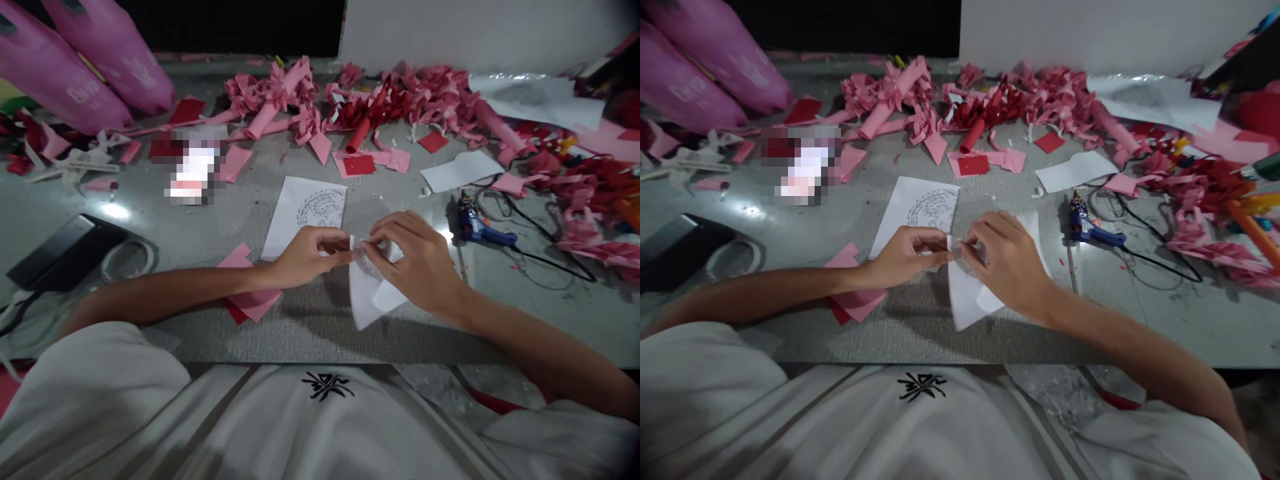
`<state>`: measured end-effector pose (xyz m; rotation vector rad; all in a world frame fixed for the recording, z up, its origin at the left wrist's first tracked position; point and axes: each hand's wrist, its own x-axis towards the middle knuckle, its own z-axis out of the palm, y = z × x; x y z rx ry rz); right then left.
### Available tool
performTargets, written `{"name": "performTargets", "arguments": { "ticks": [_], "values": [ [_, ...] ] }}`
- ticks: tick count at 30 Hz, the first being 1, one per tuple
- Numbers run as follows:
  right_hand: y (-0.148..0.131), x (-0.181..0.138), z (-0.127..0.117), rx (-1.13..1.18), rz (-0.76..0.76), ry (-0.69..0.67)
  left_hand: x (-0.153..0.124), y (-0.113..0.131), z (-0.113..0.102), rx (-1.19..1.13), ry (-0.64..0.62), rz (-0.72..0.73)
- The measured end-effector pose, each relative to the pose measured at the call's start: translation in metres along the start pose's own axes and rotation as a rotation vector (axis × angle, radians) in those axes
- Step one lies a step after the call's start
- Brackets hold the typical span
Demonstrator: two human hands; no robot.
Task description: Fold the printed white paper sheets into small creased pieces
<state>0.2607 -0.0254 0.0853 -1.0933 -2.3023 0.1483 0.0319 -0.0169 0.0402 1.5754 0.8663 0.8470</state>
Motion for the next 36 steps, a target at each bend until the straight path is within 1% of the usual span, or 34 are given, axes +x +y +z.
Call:
{"name": "performTargets", "arguments": {
  "ticks": [2, 4, 7, 10, 12, 14, 17, 22, 26, 30, 31, 32, 35, 36],
  "values": [
    [-0.011, 0.006, -0.004, 0.026, 0.061, -0.045, 0.001, 0.001, -0.001, -0.071, 0.038, -0.037],
    [-0.015, 0.013, -0.006, 0.094, 0.129, -0.133, 0.002, 0.001, -0.004, -0.083, 0.08, -0.048],
    [-0.006, 0.025, -0.006, 0.248, 0.239, -0.253, 0.004, -0.003, -0.009, -0.075, 0.105, -0.036],
    [0.008, 0.035, 0.001, 0.436, 0.326, -0.327, 0.006, -0.007, -0.012, -0.044, 0.092, -0.035],
    [0.016, 0.039, 0.007, 0.534, 0.344, -0.357, 0.008, -0.008, -0.013, -0.028, 0.082, -0.048],
    [0.02, 0.04, 0.014, 0.574, 0.349, -0.359, 0.009, -0.009, -0.014, -0.017, 0.076, -0.049],
    [0.022, 0.039, 0.021, 0.577, 0.355, -0.358, 0.009, -0.009, -0.014, 0.01, 0.059, -0.038],
    [0.023, 0.039, 0.027, 0.57, 0.332, -0.412, 0.01, -0.012, -0.014, 0.045, 0.043, -0.019],
    [0.022, 0.038, 0.033, 0.565, 0.315, -0.394, 0.012, -0.019, -0.015, 0.108, 0.031, 0.053],
    [0.022, 0.038, 0.04, 0.677, 0.387, -0.385, 0.012, -0.02, -0.014, 0.107, 0.085, 0.103],
    [0.025, 0.04, 0.04, 0.699, 0.414, -0.357, 0.011, -0.02, -0.014, 0.104, 0.102, 0.107],
    [0.028, 0.041, 0.04, 0.706, 0.444, -0.299, 0.01, -0.019, -0.014, 0.102, 0.115, 0.11],
    [0.045, 0.048, 0.035, 0.662, 0.542, -0.048, 0.006, -0.02, -0.016, 0.109, 0.16, 0.104],
    [0.05, 0.049, 0.033, 0.66, 0.561, -0.029, 0.006, -0.021, -0.017, 0.118, 0.172, 0.1]
  ]
}}
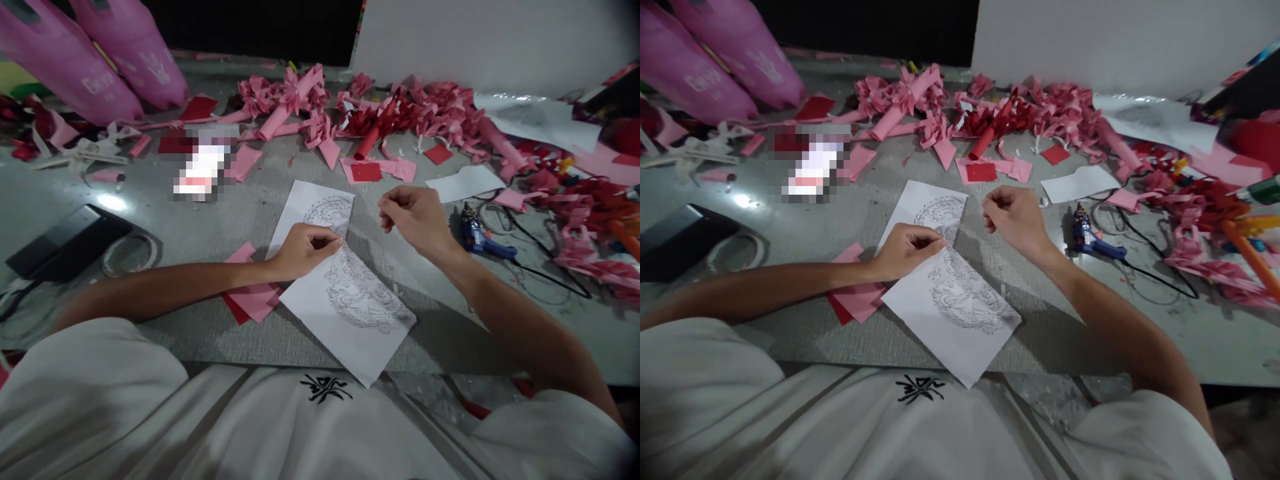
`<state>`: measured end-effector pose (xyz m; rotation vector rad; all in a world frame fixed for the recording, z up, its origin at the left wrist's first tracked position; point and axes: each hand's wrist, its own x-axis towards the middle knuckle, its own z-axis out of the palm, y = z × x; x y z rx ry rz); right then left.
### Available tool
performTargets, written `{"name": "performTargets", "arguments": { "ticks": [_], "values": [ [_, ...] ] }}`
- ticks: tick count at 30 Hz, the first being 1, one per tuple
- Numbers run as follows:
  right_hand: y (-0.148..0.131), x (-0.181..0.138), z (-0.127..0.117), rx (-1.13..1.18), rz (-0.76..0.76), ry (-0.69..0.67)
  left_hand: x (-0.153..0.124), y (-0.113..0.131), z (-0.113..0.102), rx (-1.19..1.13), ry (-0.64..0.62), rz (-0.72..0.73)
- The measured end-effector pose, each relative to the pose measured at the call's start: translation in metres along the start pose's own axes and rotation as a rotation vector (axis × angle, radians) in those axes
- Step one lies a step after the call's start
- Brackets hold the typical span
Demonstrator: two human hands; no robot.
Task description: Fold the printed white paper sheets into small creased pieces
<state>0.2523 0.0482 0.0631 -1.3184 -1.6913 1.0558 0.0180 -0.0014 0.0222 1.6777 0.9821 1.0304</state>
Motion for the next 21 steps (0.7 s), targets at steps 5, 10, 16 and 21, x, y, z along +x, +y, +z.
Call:
{"name": "performTargets", "arguments": {
  "ticks": [5, 10, 16, 21],
  "values": [
    [0.004, -0.01, -0.006, -0.052, 0.035, -0.278, 0.004, -0.005, -0.002, 0.043, 0.006, -0.019],
    [-0.003, -0.024, 0.005, -0.097, -0.035, -0.318, 0.006, -0.007, 0.002, 0.036, -0.044, -0.054],
    [-0.004, -0.018, 0.01, -0.132, -0.082, -0.388, 0.005, -0.009, 0.001, 0.013, -0.058, -0.092],
    [-0.001, -0.017, 0.014, -0.143, -0.076, -0.399, 0.006, -0.009, 0.001, -0.04, -0.066, -0.111]
  ]
}}
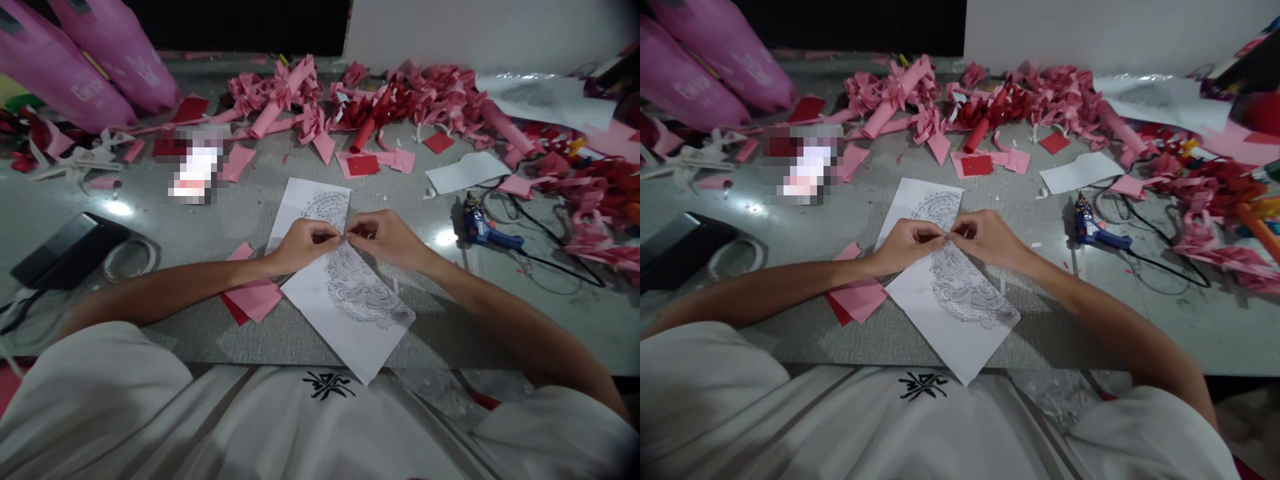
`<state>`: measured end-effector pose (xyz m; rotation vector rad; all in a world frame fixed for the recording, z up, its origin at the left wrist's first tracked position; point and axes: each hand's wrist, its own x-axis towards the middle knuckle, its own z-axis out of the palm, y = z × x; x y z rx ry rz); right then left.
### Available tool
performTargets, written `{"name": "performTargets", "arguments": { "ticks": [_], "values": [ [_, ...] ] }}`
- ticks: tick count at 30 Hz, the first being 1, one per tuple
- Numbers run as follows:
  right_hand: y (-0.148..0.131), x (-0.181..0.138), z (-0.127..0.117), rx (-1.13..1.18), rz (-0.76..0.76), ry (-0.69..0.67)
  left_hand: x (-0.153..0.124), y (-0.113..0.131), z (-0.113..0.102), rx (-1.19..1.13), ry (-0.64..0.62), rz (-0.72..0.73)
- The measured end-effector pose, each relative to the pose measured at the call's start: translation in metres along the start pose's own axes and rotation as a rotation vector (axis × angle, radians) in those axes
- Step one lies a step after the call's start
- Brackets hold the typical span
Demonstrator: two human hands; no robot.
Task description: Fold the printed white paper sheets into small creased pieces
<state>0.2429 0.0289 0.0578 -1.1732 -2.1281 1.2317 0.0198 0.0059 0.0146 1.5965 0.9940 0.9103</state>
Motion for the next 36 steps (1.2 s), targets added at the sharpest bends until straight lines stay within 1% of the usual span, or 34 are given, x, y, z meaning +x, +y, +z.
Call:
{"name": "performTargets", "arguments": {
  "ticks": [3, 7, 11, 16, 19, 20, 23, 24, 25, 28, 29, 31, 36],
  "values": [
    [-0.001, -0.001, 0.003, -0.04, -0.02, 0.012, 0.001, 0.001, 0.001, -0.02, -0.01, -0.003],
    [-0.001, 0.0, 0.009, -0.135, -0.06, 0.05, 0.0, 0.002, 0.002, 0.013, -0.011, -0.006],
    [-0.001, 0.001, 0.015, -0.149, -0.075, 0.067, -0.002, 0.002, 0.002, 0.029, 0.009, 0.024],
    [-0.007, 0.004, 0.022, -0.161, -0.046, 0.158, 0.004, 0.0, 0.001, 0.027, 0.048, 0.063],
    [-0.009, 0.01, 0.019, -0.172, -0.025, 0.193, 0.008, -0.002, 0.0, 0.012, 0.063, 0.074],
    [-0.009, 0.013, 0.016, -0.191, -0.026, 0.23, 0.008, -0.002, -0.001, 0.008, 0.065, 0.071],
    [-0.007, 0.02, -0.001, -0.271, -0.039, 0.434, 0.004, -0.004, -0.003, 0.001, 0.063, 0.055],
    [-0.008, 0.021, -0.006, -0.276, -0.038, 0.464, 0.002, -0.004, -0.004, 0.0, 0.064, 0.047],
    [-0.008, 0.021, -0.01, -0.258, -0.04, 0.419, 0.0, -0.004, -0.005, -0.001, 0.064, 0.038],
    [-0.013, 0.019, -0.011, -0.183, -0.052, 0.12, 0.0, -0.003, -0.007, 0.004, 0.05, 0.013],
    [-0.014, 0.017, -0.009, -0.176, -0.063, 0.061, 0.0, -0.003, -0.007, 0.002, 0.045, 0.005],
    [-0.015, 0.015, -0.002, -0.182, -0.095, 0.025, 0.002, -0.001, -0.007, -0.009, 0.042, -0.013],
    [-0.011, 0.014, 0.01, -0.192, -0.14, 0.06, 0.004, -0.001, -0.007, -0.012, 0.036, -0.018]
  ]
}}
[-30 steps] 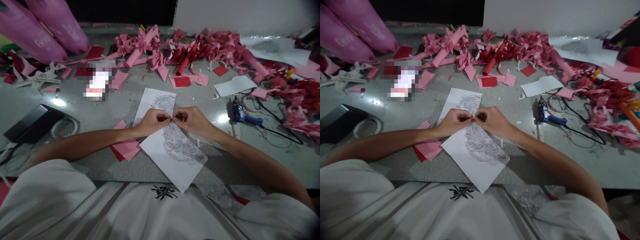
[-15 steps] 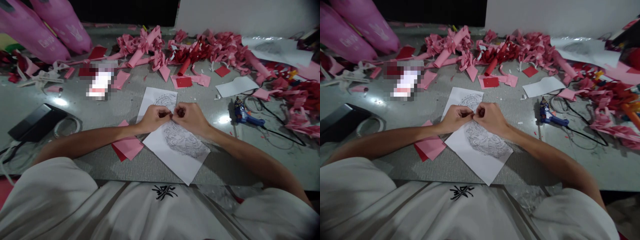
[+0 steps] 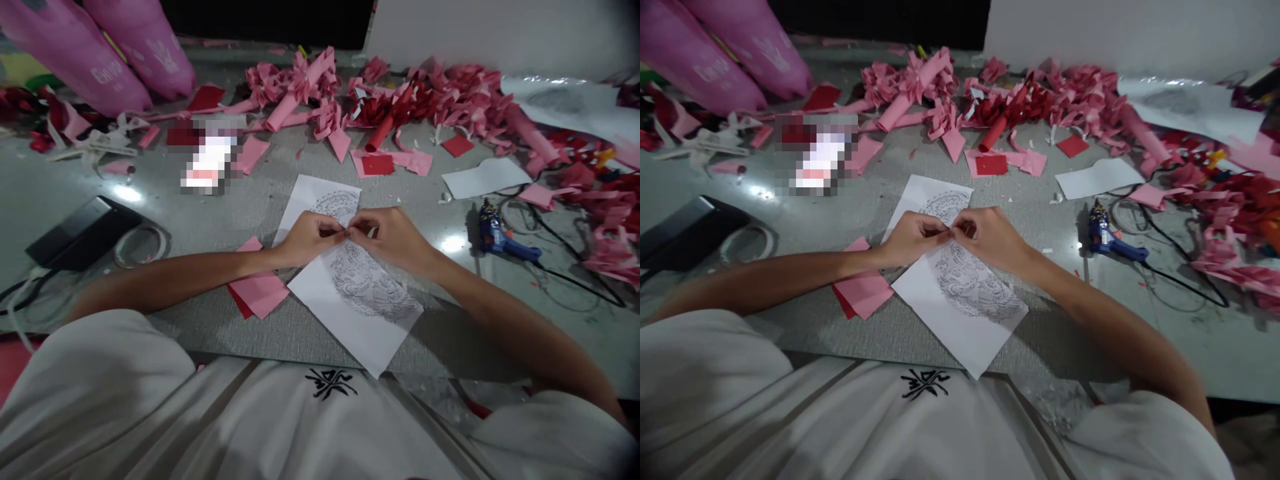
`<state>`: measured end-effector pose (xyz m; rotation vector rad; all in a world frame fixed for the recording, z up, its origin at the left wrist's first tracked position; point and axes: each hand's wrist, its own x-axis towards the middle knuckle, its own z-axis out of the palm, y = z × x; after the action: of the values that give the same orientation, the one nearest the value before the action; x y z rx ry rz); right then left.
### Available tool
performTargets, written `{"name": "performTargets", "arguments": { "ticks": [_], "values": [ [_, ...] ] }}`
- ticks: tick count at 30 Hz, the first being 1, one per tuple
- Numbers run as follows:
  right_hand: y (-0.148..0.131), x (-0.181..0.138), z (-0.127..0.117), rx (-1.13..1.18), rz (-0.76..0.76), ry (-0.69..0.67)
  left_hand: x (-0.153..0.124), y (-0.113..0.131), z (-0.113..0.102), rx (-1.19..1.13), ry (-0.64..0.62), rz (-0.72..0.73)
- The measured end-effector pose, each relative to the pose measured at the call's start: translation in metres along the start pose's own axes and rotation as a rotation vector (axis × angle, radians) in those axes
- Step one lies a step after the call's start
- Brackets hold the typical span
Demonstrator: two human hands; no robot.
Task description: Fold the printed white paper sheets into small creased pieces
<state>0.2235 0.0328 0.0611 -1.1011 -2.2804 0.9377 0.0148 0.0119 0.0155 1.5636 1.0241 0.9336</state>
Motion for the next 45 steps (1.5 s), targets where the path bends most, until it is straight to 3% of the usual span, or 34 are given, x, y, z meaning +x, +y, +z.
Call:
{"name": "performTargets", "arguments": {
  "ticks": [14, 17, 19, 21, 24, 28, 30, 35, 45],
  "values": [
    [0.005, 0.004, 0.013, -0.206, -0.095, 0.05, -0.002, -0.003, 0.002, 0.048, -0.014, 0.073],
    [0.013, 0.01, -0.003, -0.257, -0.053, 0.184, -0.008, -0.001, 0.002, 0.058, -0.015, 0.091],
    [0.02, 0.012, -0.023, -0.316, 0.01, 0.363, -0.012, -0.002, 0.002, 0.04, -0.012, 0.084],
    [0.026, 0.012, -0.042, -0.329, 0.071, 0.43, -0.012, -0.004, 0.002, 0.036, 0.005, 0.076],
    [0.03, 0.004, -0.052, -0.289, 0.089, 0.331, -0.009, -0.007, 0.002, 0.043, 0.027, 0.073],
    [0.024, -0.004, -0.03, 0.011, 0.076, 0.02, -0.005, -0.006, 0.002, 0.015, 0.025, 0.052],
    [0.018, -0.005, -0.018, 0.09, 0.04, -0.047, -0.006, -0.006, 0.002, -0.008, 0.015, 0.031],
    [0.007, -0.006, -0.002, 0.092, -0.022, -0.028, -0.006, -0.006, 0.002, -0.008, 0.015, 0.024],
    [0.005, -0.006, 0.002, 0.01, -0.045, 0.024, -0.006, -0.005, 0.004, -0.033, 0.038, 0.009]
  ]
}}
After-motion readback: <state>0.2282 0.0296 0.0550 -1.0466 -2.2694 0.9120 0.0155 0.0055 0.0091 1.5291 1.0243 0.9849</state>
